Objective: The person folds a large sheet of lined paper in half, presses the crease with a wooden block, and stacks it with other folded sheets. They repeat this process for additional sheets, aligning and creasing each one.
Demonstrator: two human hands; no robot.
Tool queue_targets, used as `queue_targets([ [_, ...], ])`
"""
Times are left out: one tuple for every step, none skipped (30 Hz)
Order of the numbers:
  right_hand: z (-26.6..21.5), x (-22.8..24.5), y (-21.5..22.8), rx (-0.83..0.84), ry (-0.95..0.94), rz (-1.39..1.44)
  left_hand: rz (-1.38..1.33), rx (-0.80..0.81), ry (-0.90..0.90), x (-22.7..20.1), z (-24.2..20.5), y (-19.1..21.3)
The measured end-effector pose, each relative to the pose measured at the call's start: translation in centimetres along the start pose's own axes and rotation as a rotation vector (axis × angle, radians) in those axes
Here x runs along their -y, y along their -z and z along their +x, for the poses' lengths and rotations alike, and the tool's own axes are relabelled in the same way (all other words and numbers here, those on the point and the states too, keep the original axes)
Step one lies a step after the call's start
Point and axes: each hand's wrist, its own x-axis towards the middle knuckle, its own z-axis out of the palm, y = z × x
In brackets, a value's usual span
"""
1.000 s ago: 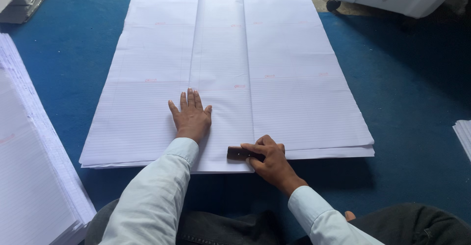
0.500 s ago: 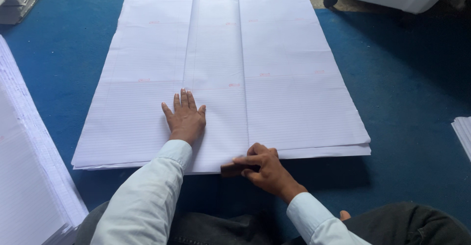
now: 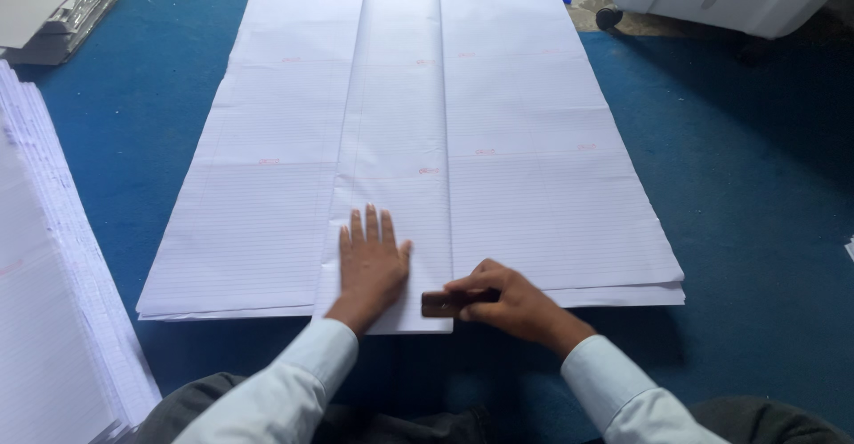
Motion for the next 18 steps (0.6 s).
queue_targets([
  [0.1, -0.5, 0.6, -0.013, -0.019, -0.016, -0.011, 0.049, 0.005, -1.1, -0.5, 0.7],
  [0.1, -1.0, 1.4, -0.044, 0.008, -0.018, -0.021, 0.097, 0.010, -2.1, -1.3, 1.4],
  [0.3, -1.5, 2.3, -0.076, 0.036, -0.020, -0.032, 0.145, 0.016, -3.1, -2.0, 2.1],
  [0.4, -2.0, 3.1, -0.107, 0.063, -0.022, -0.021, 0.182, 0.004, -4.1, -2.6, 2.6],
  [0.5, -2.4, 3.9, -0.146, 0.008, -0.049, -0.009, 0.217, -0.007, -5.0, -3.1, 3.0],
  [0.6, -2.8, 4.6, -0.185, -0.047, -0.077, 0.003, 0.252, -0.019, -5.6, -3.2, 3.2],
  [0.7, -3.2, 5.4, -0.223, -0.101, -0.104, -0.021, 0.207, -0.041, -6.1, -3.3, 3.2],
  [0.8, -3.7, 6.3, -0.238, -0.108, -0.111, -0.044, 0.161, -0.063, -6.5, -3.5, 2.7],
  [0.8, -4.3, 7.3, -0.254, -0.115, -0.117, -0.068, 0.114, -0.086, -6.7, -3.6, 2.2],
  [0.8, -4.8, 8.3, -0.270, -0.121, -0.124, -0.071, 0.088, -0.093, -6.6, -3.5, 1.6],
  [0.8, -5.5, 9.3, -0.289, -0.128, -0.140, -0.075, 0.063, -0.099, -6.5, -3.4, 0.9],
  [0.8, -6.1, 10.3, -0.309, -0.134, -0.156, -0.078, 0.037, -0.105, -6.4, -3.3, 0.2],
  [0.7, -6.6, 11.3, -0.329, -0.141, -0.172, -0.072, 0.015, -0.112, -6.2, -3.2, -0.4],
  [0.5, -6.9, 12.5, -0.343, -0.154, -0.189, -0.065, -0.007, -0.119, -6.1, -3.1, -1.0],
  [0.3, -7.2, 13.7, -0.357, -0.167, -0.206, -0.059, -0.030, -0.126, -6.0, -3.0, -1.5],
  [0.2, -7.2, 14.6, -0.371, -0.180, -0.224, -0.054, -0.086, -0.138, -6.0, -3.0, -2.0],
  [-0.1, -7.2, 15.3, -0.412, -0.248, -0.197, -0.049, -0.142, -0.152, -5.9, -3.0, -2.4],
  [-0.8, -7.1, 16.1, -0.452, -0.316, -0.170, -0.045, -0.198, -0.166, -5.9, -2.9, -2.6],
])
